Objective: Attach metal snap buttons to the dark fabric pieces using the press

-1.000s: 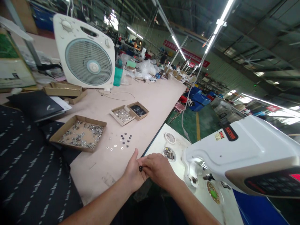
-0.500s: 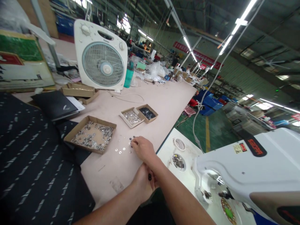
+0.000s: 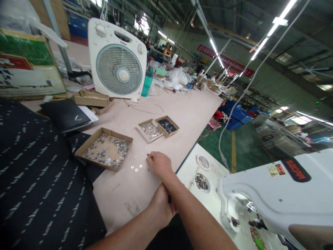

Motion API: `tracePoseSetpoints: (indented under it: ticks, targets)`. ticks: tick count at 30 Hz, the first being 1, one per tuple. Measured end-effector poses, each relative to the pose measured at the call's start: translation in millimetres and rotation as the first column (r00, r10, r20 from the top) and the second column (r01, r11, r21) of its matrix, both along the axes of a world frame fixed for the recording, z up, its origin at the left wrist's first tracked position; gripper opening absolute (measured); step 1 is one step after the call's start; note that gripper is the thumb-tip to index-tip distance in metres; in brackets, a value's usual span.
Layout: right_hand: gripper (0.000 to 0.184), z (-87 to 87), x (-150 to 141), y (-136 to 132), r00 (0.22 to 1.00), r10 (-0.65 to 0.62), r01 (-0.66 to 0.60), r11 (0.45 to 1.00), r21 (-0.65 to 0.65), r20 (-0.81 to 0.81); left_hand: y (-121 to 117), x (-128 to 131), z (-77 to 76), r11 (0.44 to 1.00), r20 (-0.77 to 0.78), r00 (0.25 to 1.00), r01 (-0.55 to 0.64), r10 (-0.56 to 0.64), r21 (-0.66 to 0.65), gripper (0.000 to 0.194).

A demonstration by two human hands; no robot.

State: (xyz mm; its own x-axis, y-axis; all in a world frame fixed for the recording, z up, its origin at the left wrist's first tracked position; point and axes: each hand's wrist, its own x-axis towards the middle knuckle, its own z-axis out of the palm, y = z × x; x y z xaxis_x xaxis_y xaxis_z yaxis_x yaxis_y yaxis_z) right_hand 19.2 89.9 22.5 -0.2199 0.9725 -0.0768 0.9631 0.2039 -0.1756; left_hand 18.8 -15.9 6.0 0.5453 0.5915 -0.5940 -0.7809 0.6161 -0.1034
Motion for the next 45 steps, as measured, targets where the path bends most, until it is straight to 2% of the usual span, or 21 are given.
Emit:
tracePoseSetpoints:
  ticks: [4, 8, 10, 13, 16, 20, 24, 27, 30, 36, 39, 42, 45]
  targets:
    - [0.011, 0.9, -1.4, -1.2, 0.997, -0.074, 0.074, 0.997, 0.02, -0.007, 0.1, 0.7, -0.9, 1.0, -0.022, 1.0, 0.01, -0.01, 0.008, 0.023]
    - [0.017, 3.5, -1.1, -2.8, 1.0, 0.002, -0.002, 0.999, 0.043, -0.005, -0.7, -0.5, 1.1, 0.999, -0.021, 1.0, 0.023, -0.023, 0.031, 0.022]
    - [0.024, 9.0, 1.2, -4.4, 0.999, 0.022, -0.02, 0.998, 0.056, -0.036, -1.0, -1.6, 1.9, 0.998, -0.014, 0.999, 0.037, -0.036, 0.052, 0.028]
    - [0.025, 26.4, 11.7, -12.6, 0.986, -0.02, 0.035, 0.996, 0.086, -0.168, -0.7, -4.3, 1.6, 0.987, 0.024, 0.997, 0.072, -0.076, 0.146, 0.051]
    - [0.021, 49.7, 33.5, -33.8, 0.94, -0.042, 0.085, 0.99, 0.114, -0.338, -0.1, -7.7, 0.2, 0.965, 0.074, 0.991, 0.093, -0.115, 0.244, 0.071]
    - [0.017, 67.5, 69.6, -81.3, 0.914, -0.076, 0.11, 0.992, 0.063, -0.398, -0.7, -10.8, -3.0, 0.957, 0.098, 0.99, 0.075, -0.106, 0.28, 0.07]
    - [0.017, 60.4, 91.6, -124.8, 0.939, 0.001, -0.016, 0.999, -0.039, -0.343, -4.0, -12.8, -5.9, 0.95, 0.14, 0.985, 0.055, -0.103, 0.307, 0.071]
    - [0.019, 49.3, 95.1, -139.0, 0.969, 0.021, -0.038, 0.997, -0.062, -0.244, -6.6, -14.7, -4.6, 0.953, 0.074, 0.988, 0.111, -0.137, 0.282, 0.078]
    - [0.018, 41.8, 93.7, -139.5, 0.99, 0.029, -0.039, 0.996, -0.076, -0.137, -7.6, -16.8, -1.6, 0.947, 0.054, 0.988, 0.126, -0.148, 0.295, 0.083]
    - [0.017, 41.1, 90.8, -134.4, 0.995, 0.075, -0.08, 0.994, -0.069, -0.07, -3.1, -16.7, -3.5, 0.951, 0.092, 0.989, 0.087, -0.119, 0.298, 0.083]
    - [0.016, 46.3, 86.6, -128.5, 0.985, 0.058, -0.065, 0.997, -0.04, -0.164, -1.8, -12.7, -7.1, 0.96, 0.09, 0.994, 0.035, -0.063, 0.277, 0.076]
    - [0.014, 49.6, 74.4, -112.5, 0.952, -0.006, 0.007, 1.0, 0.002, -0.306, -3.9, -7.3, -8.7, 0.965, 0.088, 0.996, -0.011, -0.012, 0.262, 0.059]
    - [0.013, 45.2, 54.0, -88.6, 0.946, -0.044, 0.049, 0.999, 0.006, -0.323, -7.8, -2.9, -7.5, 0.966, 0.052, 0.998, -0.035, 0.022, 0.255, 0.04]
